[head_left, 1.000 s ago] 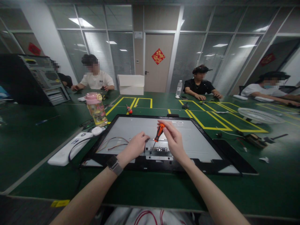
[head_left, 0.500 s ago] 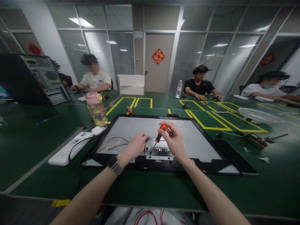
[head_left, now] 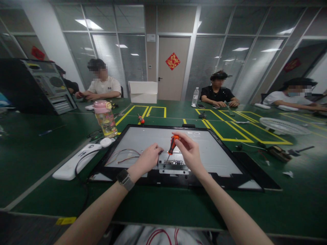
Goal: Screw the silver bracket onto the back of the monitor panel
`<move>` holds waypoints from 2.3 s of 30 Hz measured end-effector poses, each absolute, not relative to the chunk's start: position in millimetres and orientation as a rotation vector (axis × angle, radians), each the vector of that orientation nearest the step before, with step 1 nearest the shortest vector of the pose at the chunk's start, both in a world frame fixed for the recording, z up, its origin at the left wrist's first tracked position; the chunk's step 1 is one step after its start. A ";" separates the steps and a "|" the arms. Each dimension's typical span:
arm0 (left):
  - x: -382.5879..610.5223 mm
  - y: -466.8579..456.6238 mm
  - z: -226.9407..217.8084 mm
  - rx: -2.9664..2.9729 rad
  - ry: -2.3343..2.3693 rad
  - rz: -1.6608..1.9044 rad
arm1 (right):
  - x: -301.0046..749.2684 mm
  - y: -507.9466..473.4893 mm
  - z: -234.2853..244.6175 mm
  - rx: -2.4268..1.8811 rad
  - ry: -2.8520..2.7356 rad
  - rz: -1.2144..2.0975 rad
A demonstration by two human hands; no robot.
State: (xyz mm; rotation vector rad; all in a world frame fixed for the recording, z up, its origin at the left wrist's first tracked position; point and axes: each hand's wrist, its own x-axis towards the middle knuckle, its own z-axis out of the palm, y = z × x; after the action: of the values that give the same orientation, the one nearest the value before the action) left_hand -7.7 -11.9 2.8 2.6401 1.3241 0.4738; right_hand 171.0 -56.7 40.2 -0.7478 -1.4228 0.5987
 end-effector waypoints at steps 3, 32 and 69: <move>-7.8 -12.3 3.4 2.645 1.324 0.469 | 172.6 -54.2 39.8 -0.757 -1.419 0.524; -7.7 -10.4 -0.2 2.654 1.338 0.459 | 175.1 -58.4 42.0 -0.768 -1.486 0.539; -8.7 -10.2 0.2 2.630 1.297 0.504 | 169.6 -55.9 46.0 -0.539 -1.339 1.117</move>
State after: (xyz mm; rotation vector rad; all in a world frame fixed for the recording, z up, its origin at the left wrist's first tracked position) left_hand -8.7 -10.2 0.2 2.6305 1.2970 0.5043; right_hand 169.6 -55.9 46.0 -0.5392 -1.3386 1.1173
